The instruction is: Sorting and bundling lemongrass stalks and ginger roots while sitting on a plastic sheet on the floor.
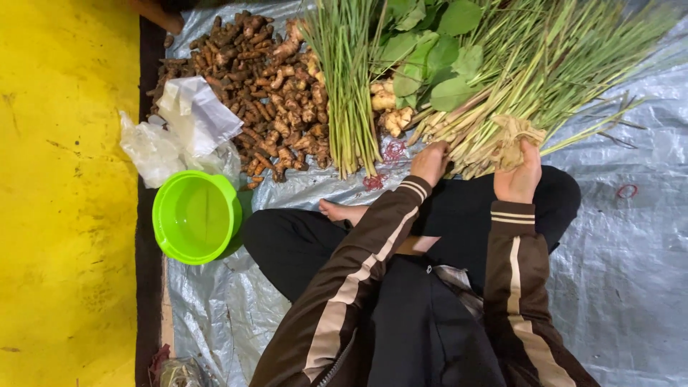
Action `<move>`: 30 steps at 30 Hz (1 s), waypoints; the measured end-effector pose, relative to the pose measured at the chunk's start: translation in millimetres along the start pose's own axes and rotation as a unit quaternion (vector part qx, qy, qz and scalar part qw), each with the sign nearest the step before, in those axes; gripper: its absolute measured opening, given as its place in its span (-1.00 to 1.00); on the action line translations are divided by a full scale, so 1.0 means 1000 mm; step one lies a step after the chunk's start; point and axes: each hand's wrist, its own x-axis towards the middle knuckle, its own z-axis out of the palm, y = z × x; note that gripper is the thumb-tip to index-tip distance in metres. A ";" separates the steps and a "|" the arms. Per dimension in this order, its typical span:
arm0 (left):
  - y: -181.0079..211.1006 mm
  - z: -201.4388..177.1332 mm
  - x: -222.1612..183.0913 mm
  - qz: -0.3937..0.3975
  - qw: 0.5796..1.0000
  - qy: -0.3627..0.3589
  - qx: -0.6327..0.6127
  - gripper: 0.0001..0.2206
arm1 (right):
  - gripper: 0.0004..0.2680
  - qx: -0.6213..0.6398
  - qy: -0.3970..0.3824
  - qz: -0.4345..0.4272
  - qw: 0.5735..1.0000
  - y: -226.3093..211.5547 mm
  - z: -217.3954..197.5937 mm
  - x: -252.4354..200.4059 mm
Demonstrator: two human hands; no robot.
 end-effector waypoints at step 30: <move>0.001 -0.121 -0.114 -0.100 0.872 0.116 -0.466 -0.82 | -0.83 -0.271 -0.143 0.071 0.949 0.091 0.093 -0.116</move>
